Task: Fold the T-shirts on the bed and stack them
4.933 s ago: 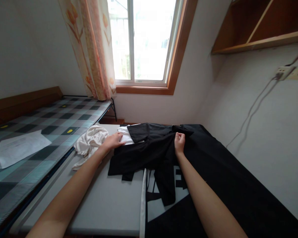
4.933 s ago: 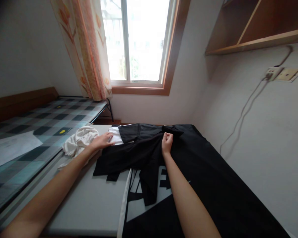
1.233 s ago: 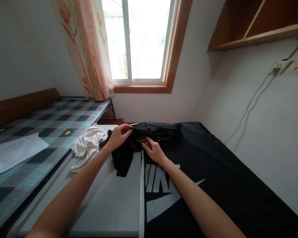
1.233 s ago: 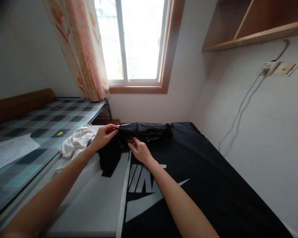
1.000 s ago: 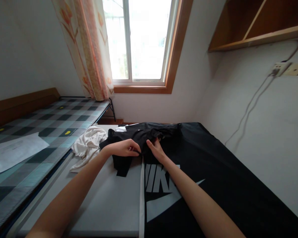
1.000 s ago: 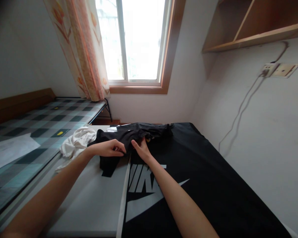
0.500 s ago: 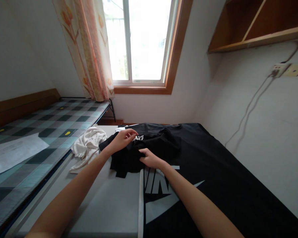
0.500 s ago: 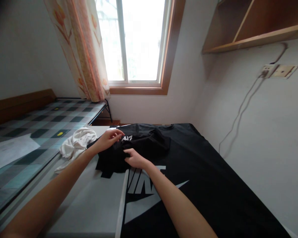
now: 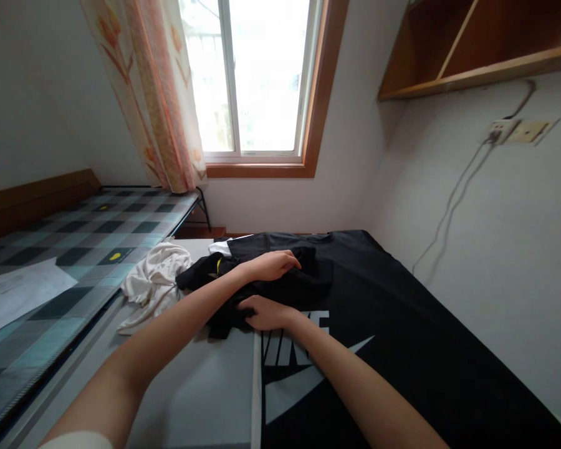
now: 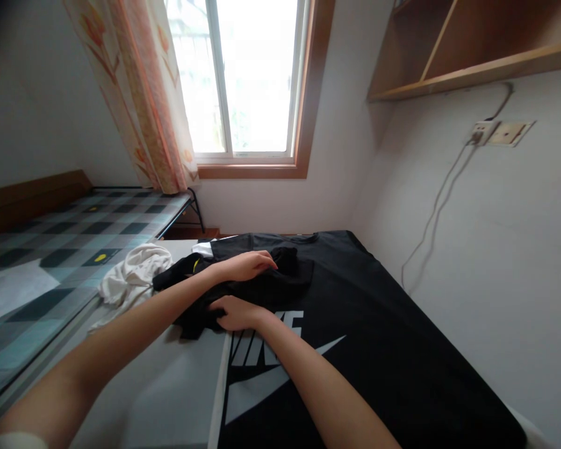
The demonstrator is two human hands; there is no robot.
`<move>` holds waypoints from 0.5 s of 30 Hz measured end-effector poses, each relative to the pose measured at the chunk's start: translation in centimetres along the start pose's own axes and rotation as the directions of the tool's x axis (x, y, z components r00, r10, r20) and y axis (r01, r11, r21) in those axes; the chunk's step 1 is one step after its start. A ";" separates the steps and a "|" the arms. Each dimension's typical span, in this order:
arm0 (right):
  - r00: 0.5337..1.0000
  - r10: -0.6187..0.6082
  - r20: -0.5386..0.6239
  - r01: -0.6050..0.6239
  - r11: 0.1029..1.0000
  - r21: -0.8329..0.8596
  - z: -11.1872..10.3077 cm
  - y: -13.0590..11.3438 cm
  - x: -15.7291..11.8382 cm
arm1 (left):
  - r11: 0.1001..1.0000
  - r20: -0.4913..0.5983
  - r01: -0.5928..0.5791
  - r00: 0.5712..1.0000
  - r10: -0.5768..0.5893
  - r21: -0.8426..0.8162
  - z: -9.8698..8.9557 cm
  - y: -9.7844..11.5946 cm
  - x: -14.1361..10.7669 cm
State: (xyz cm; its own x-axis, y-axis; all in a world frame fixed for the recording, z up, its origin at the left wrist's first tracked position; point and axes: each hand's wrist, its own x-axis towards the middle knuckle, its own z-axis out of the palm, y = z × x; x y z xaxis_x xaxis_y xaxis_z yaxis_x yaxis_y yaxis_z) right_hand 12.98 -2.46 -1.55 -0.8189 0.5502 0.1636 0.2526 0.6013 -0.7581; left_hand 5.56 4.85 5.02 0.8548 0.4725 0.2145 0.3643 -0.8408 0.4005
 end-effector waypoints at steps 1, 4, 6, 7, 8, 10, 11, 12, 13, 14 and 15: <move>1.000 0.011 0.010 -0.011 1.000 0.001 0.0 0.0 0.0 | 0.999 0.041 0.022 0.999 -0.023 0.037 0.3 -0.3 0.9; 0.997 0.066 0.037 -0.067 0.998 0.022 0.2 0.4 0.1 | 0.986 0.151 0.035 0.987 -0.060 0.160 1.3 -0.8 2.7; 0.996 0.078 0.042 -0.080 0.996 0.043 0.3 0.7 0.2 | 0.982 0.171 0.015 0.984 -0.048 0.188 1.7 -1.2 3.4; 0.997 0.070 0.041 -0.072 0.996 0.057 0.3 0.7 0.2 | 0.983 0.138 0.036 0.989 -0.062 0.181 1.7 -1.4 3.6; 0.997 0.061 0.037 -0.064 0.995 0.078 0.2 0.8 0.2 | 0.984 0.070 0.091 0.992 -0.102 0.153 1.4 -1.8 3.7; 0.998 0.065 0.012 -0.066 0.985 0.161 -0.2 0.7 0.0 | 0.965 -0.150 0.261 0.955 -0.254 0.026 0.3 -3.1 3.3; 0.996 0.086 -0.008 -0.082 0.969 0.232 -0.6 0.7 -0.2 | 0.936 -0.275 0.345 0.895 -0.351 -0.070 -0.6 -3.9 2.8; 0.991 0.124 -0.043 -0.103 0.940 0.325 -1.1 0.8 -0.4 | 0.902 -0.398 0.396 0.809 -0.432 -0.175 -1.6 -4.9 1.9; 0.978 0.180 -0.103 -0.119 0.892 0.436 -1.7 0.8 -0.7 | 0.875 -0.502 0.407 0.717 -0.483 -0.262 -2.8 -6.0 0.8; 0.949 0.254 -0.184 -0.114 0.825 0.553 -2.5 0.9 -1.0 | 0.851 -0.593 0.407 0.612 -0.523 -0.331 -4.0 -7.1 -0.7; 0.898 0.342 -0.279 -0.078 0.745 0.662 -3.2 1.1 -1.3 | 0.831 -0.673 0.401 0.494 -0.551 -0.386 -5.1 -8.2 -2.4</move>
State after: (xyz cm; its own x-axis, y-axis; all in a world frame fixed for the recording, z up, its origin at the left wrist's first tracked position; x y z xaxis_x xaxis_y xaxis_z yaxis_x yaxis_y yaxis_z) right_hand 16.01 -0.64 -0.54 -0.5050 0.8608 0.0636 -0.0893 0.0213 -0.9958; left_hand -1.43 11.98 5.76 -0.0268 0.8744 0.4845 0.5023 -0.4073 0.7628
